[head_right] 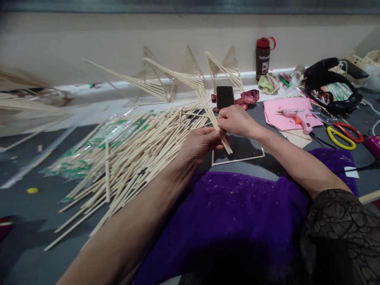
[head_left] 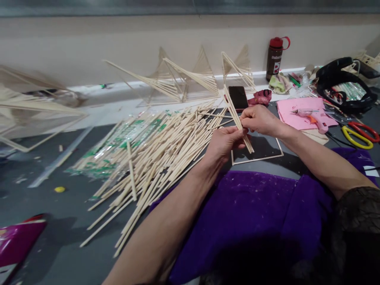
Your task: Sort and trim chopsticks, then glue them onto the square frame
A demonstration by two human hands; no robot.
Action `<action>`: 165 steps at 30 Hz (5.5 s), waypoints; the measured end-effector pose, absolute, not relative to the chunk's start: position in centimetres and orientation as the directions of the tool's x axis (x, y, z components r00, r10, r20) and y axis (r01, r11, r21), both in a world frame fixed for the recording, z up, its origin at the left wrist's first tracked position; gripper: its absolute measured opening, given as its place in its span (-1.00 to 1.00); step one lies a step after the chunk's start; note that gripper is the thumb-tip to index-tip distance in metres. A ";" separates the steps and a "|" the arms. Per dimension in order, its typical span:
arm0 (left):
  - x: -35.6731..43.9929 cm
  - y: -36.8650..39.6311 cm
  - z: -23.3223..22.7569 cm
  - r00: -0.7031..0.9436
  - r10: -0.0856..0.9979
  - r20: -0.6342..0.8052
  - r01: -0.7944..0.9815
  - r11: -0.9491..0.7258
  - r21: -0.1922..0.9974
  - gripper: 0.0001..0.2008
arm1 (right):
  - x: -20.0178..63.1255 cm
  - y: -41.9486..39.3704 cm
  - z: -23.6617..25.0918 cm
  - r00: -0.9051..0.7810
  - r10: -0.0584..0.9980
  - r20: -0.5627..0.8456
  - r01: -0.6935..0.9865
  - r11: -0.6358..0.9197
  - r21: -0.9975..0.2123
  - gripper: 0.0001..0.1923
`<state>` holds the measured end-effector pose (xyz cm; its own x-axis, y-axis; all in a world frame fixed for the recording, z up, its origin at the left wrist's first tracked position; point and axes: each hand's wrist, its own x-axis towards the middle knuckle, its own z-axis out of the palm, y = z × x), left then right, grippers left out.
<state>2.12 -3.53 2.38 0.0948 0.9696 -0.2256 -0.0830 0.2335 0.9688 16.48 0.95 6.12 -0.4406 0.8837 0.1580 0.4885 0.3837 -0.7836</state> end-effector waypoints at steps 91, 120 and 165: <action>1.2 -12.3 2.6 0.667 0.743 0.053 -0.435 0.331 0.837 -0.67 | 12.4 1.1 7.3 -0.790 0.604 -0.102 0.521 0.574 -0.631 -0.79; 1.5 -12.6 2.1 0.699 0.714 0.053 -0.414 0.343 0.843 -0.84 | 5.0 -0.1 5.5 -0.801 0.598 0.034 0.596 0.791 0.137 -0.68; 0.6 -10.9 2.3 0.179 0.971 -0.160 -0.539 0.233 0.810 -0.79 | 15.2 -0.6 5.3 -0.392 0.916 0.087 0.198 0.176 -0.964 -0.86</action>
